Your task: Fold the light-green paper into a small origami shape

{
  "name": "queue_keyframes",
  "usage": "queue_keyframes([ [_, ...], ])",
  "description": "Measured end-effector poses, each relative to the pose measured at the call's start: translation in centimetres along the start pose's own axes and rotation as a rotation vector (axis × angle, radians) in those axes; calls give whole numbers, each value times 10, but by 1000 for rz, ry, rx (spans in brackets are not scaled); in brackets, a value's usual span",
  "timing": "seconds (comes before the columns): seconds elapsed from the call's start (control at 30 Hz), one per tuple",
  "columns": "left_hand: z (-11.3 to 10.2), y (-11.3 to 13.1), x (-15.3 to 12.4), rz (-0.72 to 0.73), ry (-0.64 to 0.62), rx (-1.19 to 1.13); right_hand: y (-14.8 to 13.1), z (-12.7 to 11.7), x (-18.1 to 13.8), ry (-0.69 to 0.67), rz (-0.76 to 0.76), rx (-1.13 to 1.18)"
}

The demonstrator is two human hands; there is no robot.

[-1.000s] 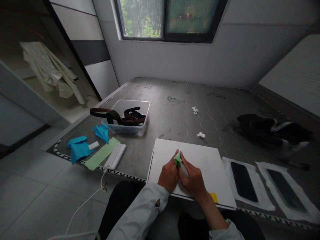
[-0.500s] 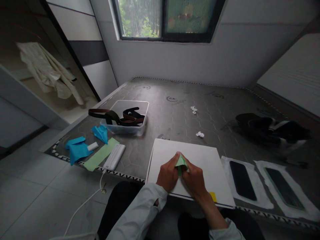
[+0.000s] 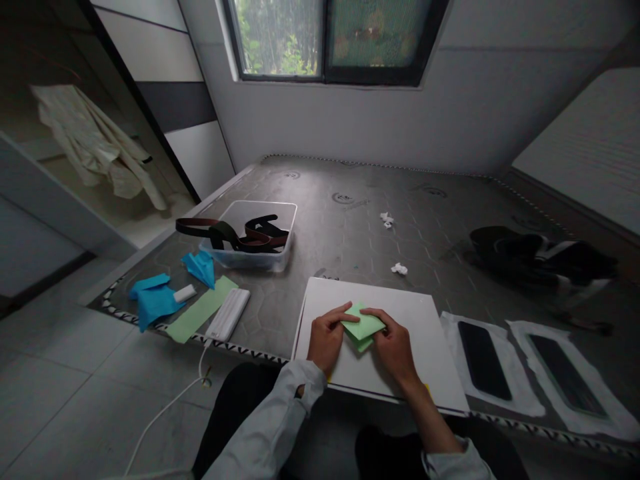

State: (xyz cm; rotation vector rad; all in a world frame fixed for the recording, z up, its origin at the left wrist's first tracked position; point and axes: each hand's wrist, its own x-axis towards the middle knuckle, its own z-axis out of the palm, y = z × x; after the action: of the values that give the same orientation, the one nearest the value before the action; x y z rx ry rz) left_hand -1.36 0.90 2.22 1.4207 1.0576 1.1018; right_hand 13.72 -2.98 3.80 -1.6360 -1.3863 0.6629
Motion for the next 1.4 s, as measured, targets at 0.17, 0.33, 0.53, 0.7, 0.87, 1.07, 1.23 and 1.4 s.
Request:
queue_keyframes([
  [0.17,-6,-5,2,52,-51,58,8,-7,6,-159,-59,43],
  [0.33,-7,-10,0,211,-161,278,23,-18,9,-201,-248,-228],
  [0.53,-10,-10,-2,319,-253,592,25,-36,7,-340,-351,-455],
  [0.7,-22,-7,4,339,-384,704,21,-44,8,-497,-299,-404],
  [0.87,-30,-3,8,405,-421,808,21,-43,9,-511,-294,-439],
  [1.07,-26,-6,5,496,-534,813,20,-44,9,-517,-288,-462],
  [1.23,-23,-7,4,428,-517,789,20,-43,7,-470,-273,-433],
  [1.4,-21,-2,4,381,-406,714,21,-41,9,-406,-245,-421],
])
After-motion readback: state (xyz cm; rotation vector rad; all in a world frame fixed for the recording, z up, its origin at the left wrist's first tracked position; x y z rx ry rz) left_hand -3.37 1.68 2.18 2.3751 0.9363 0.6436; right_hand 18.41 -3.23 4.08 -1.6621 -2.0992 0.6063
